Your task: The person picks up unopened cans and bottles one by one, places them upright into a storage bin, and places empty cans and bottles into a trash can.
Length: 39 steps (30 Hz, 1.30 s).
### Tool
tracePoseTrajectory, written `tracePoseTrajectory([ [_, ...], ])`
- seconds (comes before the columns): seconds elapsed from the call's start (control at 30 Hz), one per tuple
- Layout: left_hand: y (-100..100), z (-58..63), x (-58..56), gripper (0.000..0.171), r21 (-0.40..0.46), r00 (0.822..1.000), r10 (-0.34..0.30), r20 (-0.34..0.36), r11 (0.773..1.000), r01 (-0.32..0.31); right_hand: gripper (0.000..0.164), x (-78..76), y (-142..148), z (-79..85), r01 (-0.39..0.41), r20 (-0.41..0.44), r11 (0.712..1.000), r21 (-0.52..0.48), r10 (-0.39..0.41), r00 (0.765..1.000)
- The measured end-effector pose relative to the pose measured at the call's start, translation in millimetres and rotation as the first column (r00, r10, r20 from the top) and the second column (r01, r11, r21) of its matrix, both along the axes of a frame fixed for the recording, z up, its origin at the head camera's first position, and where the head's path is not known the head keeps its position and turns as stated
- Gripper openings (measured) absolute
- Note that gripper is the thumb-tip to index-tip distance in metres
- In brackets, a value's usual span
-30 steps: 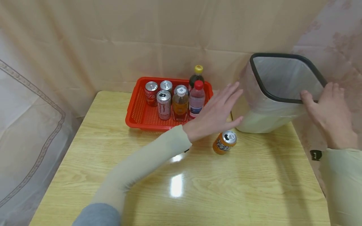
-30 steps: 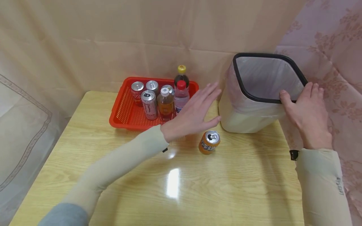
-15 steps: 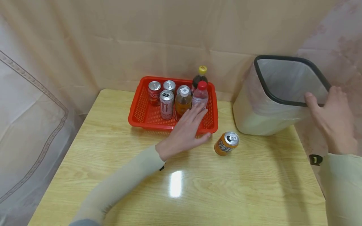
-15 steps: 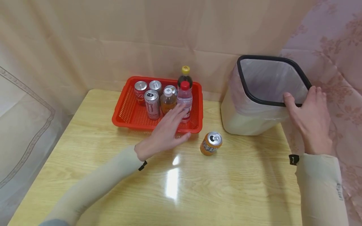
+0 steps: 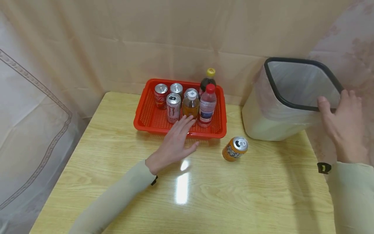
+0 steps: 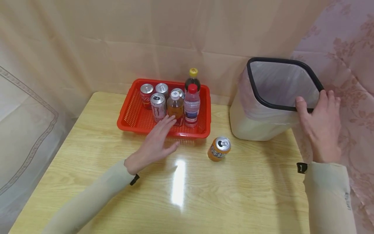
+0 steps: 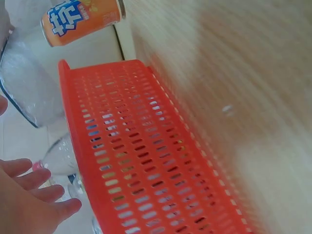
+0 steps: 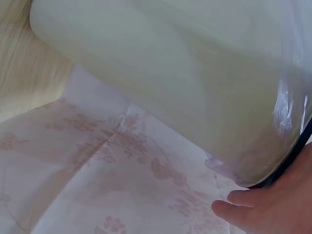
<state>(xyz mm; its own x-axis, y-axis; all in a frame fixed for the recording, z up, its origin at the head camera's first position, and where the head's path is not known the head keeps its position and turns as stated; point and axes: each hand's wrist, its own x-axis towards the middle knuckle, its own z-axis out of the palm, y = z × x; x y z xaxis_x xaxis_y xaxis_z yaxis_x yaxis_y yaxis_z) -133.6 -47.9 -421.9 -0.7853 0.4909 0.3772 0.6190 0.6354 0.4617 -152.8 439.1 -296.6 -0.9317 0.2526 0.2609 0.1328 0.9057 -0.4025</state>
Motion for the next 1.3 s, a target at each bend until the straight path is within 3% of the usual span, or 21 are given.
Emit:
tracePoseTrajectory([
  [0.23,-18.7,-11.4,6.9,0.071,0.086,0.998,0.063,-0.024,0.994,-0.061,0.095,12.3,-8.0,-15.1,0.012,-0.133,1.000,-0.022,-0.015,0.991],
  [0.47,-37.8,-15.8,7.2,0.066,0.201,0.990,0.131,-0.048,0.972,-0.119,0.088,32.6,-27.2,-21.6,0.016,-0.124,0.999,-0.046,-0.022,0.992],
  [0.53,-43.2,-15.8,7.7,0.065,0.222,0.987,0.152,-0.051,0.965,-0.137,0.089,39.2,-36.9,-23.1,0.013,-0.180,0.997,-0.079,-0.027,0.983],
  [0.6,-49.0,-15.7,8.7,0.065,0.241,0.983,0.176,-0.053,0.957,-0.158,0.094,46.6,-49.5,-24.5,0.000,-0.263,0.993,-0.121,-0.032,0.964],
  [0.77,-63.7,-17.8,11.2,0.067,0.277,0.969,0.241,-0.053,0.936,-0.218,0.108,64.3,-84.6,-30.9,-0.121,-0.462,0.976,-0.179,0.025,0.886],
  [0.83,-69.0,-19.5,12.4,0.067,0.286,0.963,0.266,-0.053,0.928,-0.240,0.110,67.7,-94.3,-42.1,-0.188,-0.523,0.968,-0.166,0.075,0.849],
  [1.0,-76.1,-23.0,14.6,0.068,0.293,0.954,0.291,-0.071,0.921,-0.258,0.109,72.0,-106.0,-91.1,-0.287,-0.560,0.952,-0.110,0.179,0.809],
  [1.13,-76.6,-23.6,16.6,0.068,0.303,0.950,0.297,-0.092,0.918,-0.257,0.102,78.7,-119.6,-120.1,-0.361,-0.503,0.926,-0.110,0.262,0.824],
  [1.3,-80.2,-22.4,18.8,0.068,0.309,0.945,0.306,-0.113,0.915,-0.259,0.085,81.4,-139.3,-143.1,-0.405,-0.332,0.885,-0.230,0.320,0.888],
])
